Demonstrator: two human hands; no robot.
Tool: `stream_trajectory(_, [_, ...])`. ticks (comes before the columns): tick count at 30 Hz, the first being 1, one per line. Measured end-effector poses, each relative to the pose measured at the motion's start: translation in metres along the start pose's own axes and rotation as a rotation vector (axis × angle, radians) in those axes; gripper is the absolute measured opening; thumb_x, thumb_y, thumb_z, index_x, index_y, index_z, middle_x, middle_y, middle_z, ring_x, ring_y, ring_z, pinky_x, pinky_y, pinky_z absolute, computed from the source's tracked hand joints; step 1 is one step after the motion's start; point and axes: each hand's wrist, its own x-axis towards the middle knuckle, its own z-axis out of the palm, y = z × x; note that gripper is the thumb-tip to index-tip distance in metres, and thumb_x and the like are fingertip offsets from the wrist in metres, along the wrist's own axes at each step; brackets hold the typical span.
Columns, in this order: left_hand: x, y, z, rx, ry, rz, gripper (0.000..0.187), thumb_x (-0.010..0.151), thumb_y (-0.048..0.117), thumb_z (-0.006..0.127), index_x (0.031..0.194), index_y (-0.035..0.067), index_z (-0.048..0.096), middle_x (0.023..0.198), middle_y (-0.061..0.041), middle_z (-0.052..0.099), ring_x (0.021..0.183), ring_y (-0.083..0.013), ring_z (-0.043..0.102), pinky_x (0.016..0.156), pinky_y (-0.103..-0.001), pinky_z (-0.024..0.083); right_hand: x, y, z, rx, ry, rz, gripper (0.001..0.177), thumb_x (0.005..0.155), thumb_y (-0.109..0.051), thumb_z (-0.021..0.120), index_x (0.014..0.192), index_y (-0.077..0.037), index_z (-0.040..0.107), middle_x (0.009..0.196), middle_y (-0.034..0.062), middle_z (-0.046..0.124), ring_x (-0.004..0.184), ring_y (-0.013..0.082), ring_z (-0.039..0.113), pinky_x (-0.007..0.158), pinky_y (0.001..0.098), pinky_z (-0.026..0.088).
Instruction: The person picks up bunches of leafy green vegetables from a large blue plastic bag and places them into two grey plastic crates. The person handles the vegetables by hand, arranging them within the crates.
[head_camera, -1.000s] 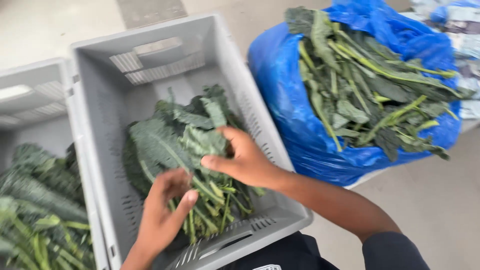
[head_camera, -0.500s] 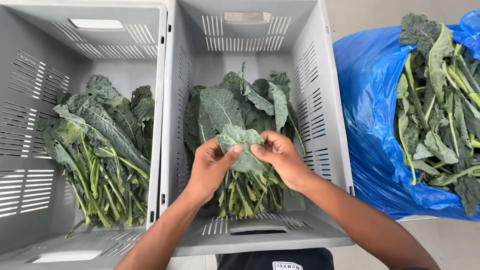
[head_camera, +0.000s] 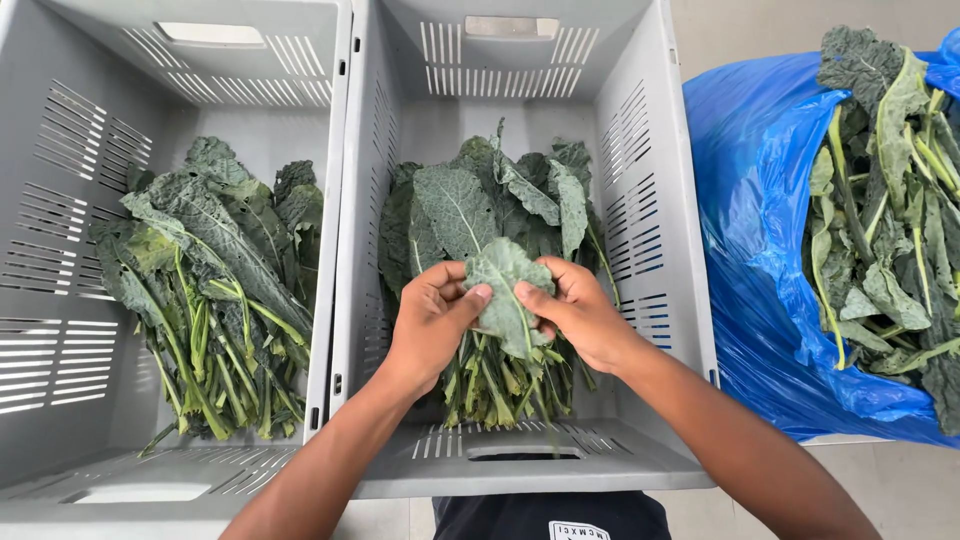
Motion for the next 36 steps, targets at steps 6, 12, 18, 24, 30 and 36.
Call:
stream_trajectory(6, [0.001,-0.009,-0.007,-0.181,0.062,-0.058,0.026,0.094,-0.005,0.056,0.11,0.015,0.053,0.096,-0.006,0.07,0.081,-0.0087,0.067,0.073,-0.03,0.062,0.002,0.004,0.004,-0.089,0.098,-0.038,0.026,0.103,-0.028,0.063,0.116,-0.006,0.062,0.086,-0.0007,0.06,0.071,0.0081,0.055,0.063,0.0265,0.046])
stream_trajectory(12, [0.004,-0.025,-0.02,-0.048,0.039,0.088,0.014,0.105,-0.006,0.057,0.113,-0.001,0.066,0.098,-0.008,0.066,0.084,-0.0094,0.062,0.075,-0.029,0.055,-0.004,-0.012,0.013,0.034,-0.136,0.043,0.031,0.094,-0.016,0.072,0.12,-0.004,0.061,0.107,-0.0004,0.067,0.096,0.0075,0.063,0.086,0.0278,0.055])
stream_trajectory(18, [0.0,-0.005,-0.005,-0.128,0.078,0.05,0.03,0.093,-0.009,0.065,0.122,0.001,0.065,0.102,-0.005,0.072,0.087,-0.0096,0.067,0.08,-0.027,0.058,0.001,0.003,0.001,0.02,0.043,0.052,0.017,0.094,-0.014,0.07,0.109,-0.007,0.064,0.092,-0.0002,0.065,0.08,0.0077,0.062,0.064,0.027,0.052])
stream_trajectory(24, [-0.005,-0.003,-0.002,0.203,0.175,0.274,0.034,0.088,-0.007,0.069,0.12,0.002,0.062,0.12,-0.007,0.058,0.096,-0.0137,0.067,0.082,-0.03,0.062,0.003,0.01,-0.004,0.076,0.167,-0.149,0.01,0.098,-0.011,0.071,0.101,-0.006,0.063,0.088,-0.0012,0.062,0.075,0.0053,0.055,0.06,0.0228,0.043])
stream_trajectory(30, [-0.007,0.003,0.009,0.212,0.015,0.181,0.033,0.094,0.009,0.071,0.125,0.006,0.061,0.119,-0.009,0.065,0.106,-0.015,0.068,0.09,-0.028,0.06,-0.008,-0.017,0.018,-0.282,0.302,-0.429,0.017,0.098,-0.008,0.066,0.114,-0.003,0.063,0.098,0.0016,0.06,0.079,0.0086,0.056,0.067,0.0248,0.048])
stream_trajectory(36, [-0.002,-0.009,-0.002,-0.34,-0.035,-0.032,0.024,0.094,0.011,0.07,0.116,0.006,0.064,0.108,-0.005,0.07,0.094,-0.0106,0.067,0.084,-0.029,0.055,-0.026,-0.023,0.044,-1.096,0.081,-0.983,0.014,0.088,-0.009,0.073,0.1,-0.005,0.067,0.112,0.0117,0.064,0.099,0.0288,0.065,0.087,0.038,0.051])
